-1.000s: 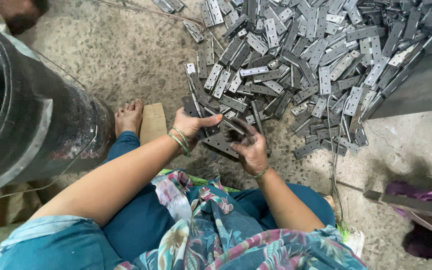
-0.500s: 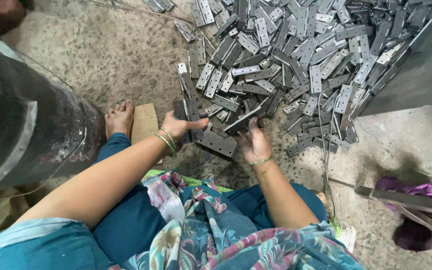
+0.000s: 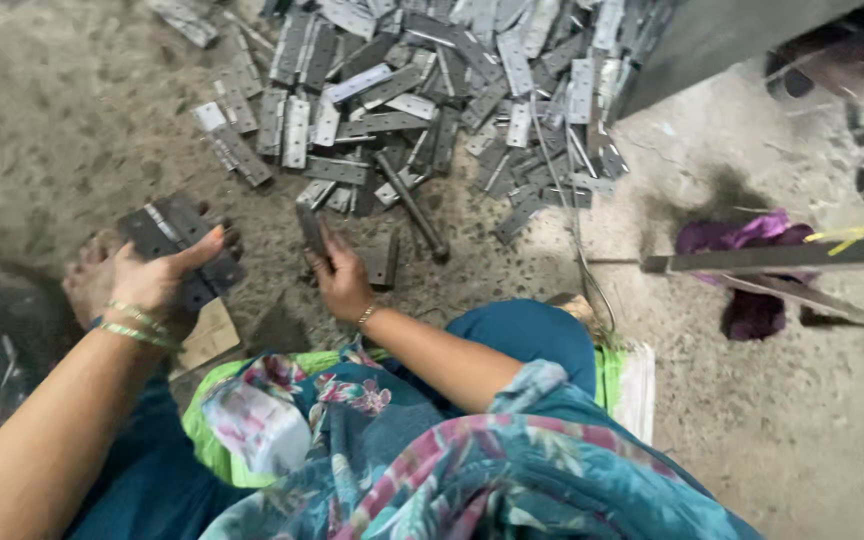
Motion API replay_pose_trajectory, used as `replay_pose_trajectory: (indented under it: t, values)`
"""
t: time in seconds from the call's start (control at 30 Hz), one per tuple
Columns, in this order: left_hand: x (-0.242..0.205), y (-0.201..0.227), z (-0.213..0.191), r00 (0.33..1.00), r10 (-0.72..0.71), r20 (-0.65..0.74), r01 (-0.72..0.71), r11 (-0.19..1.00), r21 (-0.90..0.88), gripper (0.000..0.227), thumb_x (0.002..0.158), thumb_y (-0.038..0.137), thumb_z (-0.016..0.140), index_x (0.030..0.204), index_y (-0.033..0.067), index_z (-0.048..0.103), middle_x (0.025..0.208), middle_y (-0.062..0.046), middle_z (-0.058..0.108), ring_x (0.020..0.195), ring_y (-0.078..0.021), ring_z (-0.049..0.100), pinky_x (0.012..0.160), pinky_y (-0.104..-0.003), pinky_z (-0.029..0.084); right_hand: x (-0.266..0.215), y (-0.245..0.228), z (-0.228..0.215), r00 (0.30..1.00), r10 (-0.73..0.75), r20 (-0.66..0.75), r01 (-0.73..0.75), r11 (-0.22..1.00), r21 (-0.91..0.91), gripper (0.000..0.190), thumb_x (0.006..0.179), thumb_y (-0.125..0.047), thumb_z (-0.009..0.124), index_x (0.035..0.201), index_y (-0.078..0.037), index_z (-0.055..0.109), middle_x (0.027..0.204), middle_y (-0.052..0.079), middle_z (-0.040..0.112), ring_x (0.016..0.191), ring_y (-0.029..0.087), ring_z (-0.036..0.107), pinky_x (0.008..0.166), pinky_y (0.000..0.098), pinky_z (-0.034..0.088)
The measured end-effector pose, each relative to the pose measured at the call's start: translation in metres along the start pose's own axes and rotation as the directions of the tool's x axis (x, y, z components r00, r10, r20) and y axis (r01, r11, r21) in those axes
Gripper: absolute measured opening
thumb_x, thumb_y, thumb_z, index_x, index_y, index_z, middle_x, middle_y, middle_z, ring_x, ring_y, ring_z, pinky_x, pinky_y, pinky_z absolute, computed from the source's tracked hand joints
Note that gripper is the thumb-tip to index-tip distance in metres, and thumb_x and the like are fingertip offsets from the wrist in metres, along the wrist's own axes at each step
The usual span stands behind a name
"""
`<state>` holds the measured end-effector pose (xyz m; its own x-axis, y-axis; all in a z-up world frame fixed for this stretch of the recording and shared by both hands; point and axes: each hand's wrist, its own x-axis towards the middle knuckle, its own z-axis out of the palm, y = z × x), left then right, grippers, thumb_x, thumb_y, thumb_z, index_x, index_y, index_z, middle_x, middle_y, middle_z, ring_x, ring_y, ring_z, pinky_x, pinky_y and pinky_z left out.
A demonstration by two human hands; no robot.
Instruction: The person sits on the floor and assembles metal hinges by inserting pins into stacked plates. They pick up hinge plates from a large pile, align them, insert a pin, and then place the assembled unit into a nearby bucket.
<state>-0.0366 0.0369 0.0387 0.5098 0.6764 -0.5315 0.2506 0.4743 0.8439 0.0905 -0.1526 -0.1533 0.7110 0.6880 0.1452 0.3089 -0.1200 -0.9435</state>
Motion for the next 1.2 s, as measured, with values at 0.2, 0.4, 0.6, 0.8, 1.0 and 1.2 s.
replay_pose_trajectory:
  t: [0.2, 0.4, 0.6, 0.8, 1.0, 1.2]
  values:
    - [-0.018, 0.012, 0.005, 0.999, 0.043, 0.026, -0.037, 0.980, -0.194, 0.035, 0.087, -0.008, 0.072, 0.120, 0.0030, 0.066, 0.108, -0.009, 0.073, 0.096, -0.0232, 0.074, 0.084, -0.040, 0.063, 0.007, 0.041, 0.013, 0.927, 0.304, 0.219, -0.334, 0.935, 0.118, 0.042, 0.113, -0.036, 0.053, 0.129, 0.000, 0.068, 0.106, 0.022, 0.078, 0.101, 0.035, 0.068, 0.091, 0.0388, 0.054]
    - [-0.023, 0.027, -0.003, 0.996, 0.092, 0.005, -0.084, 0.928, -0.362, 0.030, 0.093, -0.008, 0.068, 0.121, 0.0013, 0.064, 0.110, -0.013, 0.072, 0.098, -0.0287, 0.074, 0.088, -0.046, 0.063, 0.005, 0.023, 0.003, 0.955, -0.296, 0.033, 0.297, 0.954, -0.050, 0.051, 0.117, -0.034, 0.047, 0.145, 0.007, 0.056, 0.134, 0.026, 0.063, 0.129, 0.033, 0.060, 0.106, 0.0437, 0.046]
    - [-0.013, 0.027, -0.017, 0.993, 0.113, -0.044, -0.121, 0.890, -0.439, 0.036, 0.087, -0.009, 0.070, 0.121, 0.0005, 0.063, 0.109, -0.013, 0.073, 0.097, -0.0276, 0.075, 0.087, -0.046, 0.064, 0.008, 0.030, -0.001, 0.941, 0.224, 0.255, -0.250, 0.965, 0.076, 0.041, 0.108, -0.028, 0.054, 0.135, 0.002, 0.064, 0.124, 0.028, 0.068, 0.115, 0.034, 0.063, 0.099, 0.0405, 0.048]
    - [-0.006, 0.021, -0.023, 0.985, 0.124, -0.120, -0.159, 0.923, -0.351, 0.033, 0.086, -0.005, 0.075, 0.118, 0.0006, 0.067, 0.107, -0.011, 0.075, 0.092, -0.0235, 0.074, 0.082, -0.041, 0.062, 0.010, 0.040, -0.007, 0.916, 0.283, 0.284, -0.239, 0.954, -0.181, 0.042, 0.106, -0.030, 0.056, 0.134, 0.000, 0.066, 0.123, 0.029, 0.071, 0.120, 0.037, 0.067, 0.103, 0.0383, 0.051]
    - [-0.007, 0.016, -0.021, 0.982, 0.126, -0.141, -0.160, 0.949, -0.271, 0.032, 0.082, 0.001, 0.082, 0.113, 0.0052, 0.072, 0.101, -0.006, 0.075, 0.087, -0.0206, 0.072, 0.074, -0.036, 0.060, 0.004, 0.074, -0.005, 0.975, 0.086, 0.206, -0.070, 0.994, -0.083, 0.043, 0.103, -0.031, 0.061, 0.128, 0.005, 0.066, 0.115, 0.024, 0.072, 0.107, 0.027, 0.068, 0.091, 0.0401, 0.052]
    - [0.016, -0.016, -0.016, 0.999, -0.045, 0.029, 0.048, 0.988, -0.145, 0.034, 0.070, -0.003, 0.087, 0.101, -0.0016, 0.074, 0.095, -0.011, 0.080, 0.087, -0.0239, 0.077, 0.076, -0.037, 0.063, 0.016, 0.030, -0.017, 0.950, 0.187, 0.249, -0.206, 0.977, 0.054, 0.038, 0.105, -0.027, 0.062, 0.128, 0.001, 0.071, 0.101, 0.020, 0.077, 0.092, 0.021, 0.070, 0.085, 0.0372, 0.055]
